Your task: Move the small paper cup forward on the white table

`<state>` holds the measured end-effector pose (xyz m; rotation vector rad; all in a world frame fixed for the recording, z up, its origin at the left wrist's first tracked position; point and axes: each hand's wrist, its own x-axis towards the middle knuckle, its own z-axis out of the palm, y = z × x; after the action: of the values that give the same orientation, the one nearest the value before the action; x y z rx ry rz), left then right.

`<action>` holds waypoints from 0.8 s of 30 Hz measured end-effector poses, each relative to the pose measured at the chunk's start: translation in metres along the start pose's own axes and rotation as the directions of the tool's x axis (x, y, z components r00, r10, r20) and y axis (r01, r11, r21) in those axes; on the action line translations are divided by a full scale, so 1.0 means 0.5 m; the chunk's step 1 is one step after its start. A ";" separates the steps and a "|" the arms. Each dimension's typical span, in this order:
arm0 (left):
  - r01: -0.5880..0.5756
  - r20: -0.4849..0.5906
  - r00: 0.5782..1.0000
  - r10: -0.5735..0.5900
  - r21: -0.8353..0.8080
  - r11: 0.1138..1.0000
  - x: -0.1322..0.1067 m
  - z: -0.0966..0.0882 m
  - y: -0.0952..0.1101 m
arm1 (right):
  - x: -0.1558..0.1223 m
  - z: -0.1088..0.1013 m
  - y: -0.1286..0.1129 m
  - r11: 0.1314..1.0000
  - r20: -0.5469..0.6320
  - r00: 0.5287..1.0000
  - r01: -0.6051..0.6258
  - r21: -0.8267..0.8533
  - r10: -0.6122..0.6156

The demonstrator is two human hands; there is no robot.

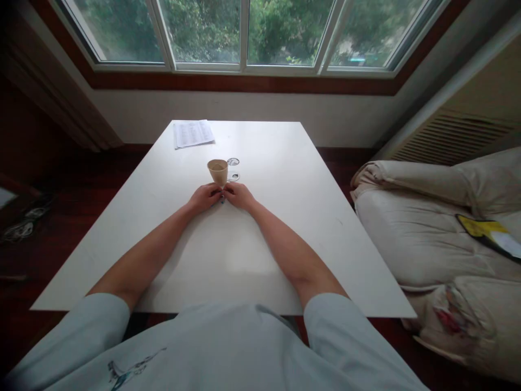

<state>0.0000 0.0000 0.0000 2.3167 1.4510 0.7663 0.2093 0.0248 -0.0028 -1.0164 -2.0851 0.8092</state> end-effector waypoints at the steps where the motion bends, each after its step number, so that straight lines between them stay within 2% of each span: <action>1: -0.004 0.000 1.000 0.004 -0.002 1.000 0.000 0.000 -0.001 | 0.000 0.000 0.000 1.000 0.001 1.000 0.003 -0.002 -0.003; 12: -0.025 -0.006 1.000 0.026 0.020 0.999 0.003 0.008 -0.012 | 0.005 0.011 0.028 0.996 -0.010 0.997 0.078 -0.048 -0.079; 24: -0.031 -0.005 1.000 0.031 0.019 0.999 0.004 0.008 -0.014 | 0.005 0.009 0.021 0.998 -0.006 0.999 0.040 -0.058 -0.041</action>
<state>-0.0021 0.0052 -0.0063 2.3576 1.4337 0.7709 0.2091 0.0311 -0.0128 -1.0029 -2.1274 0.7283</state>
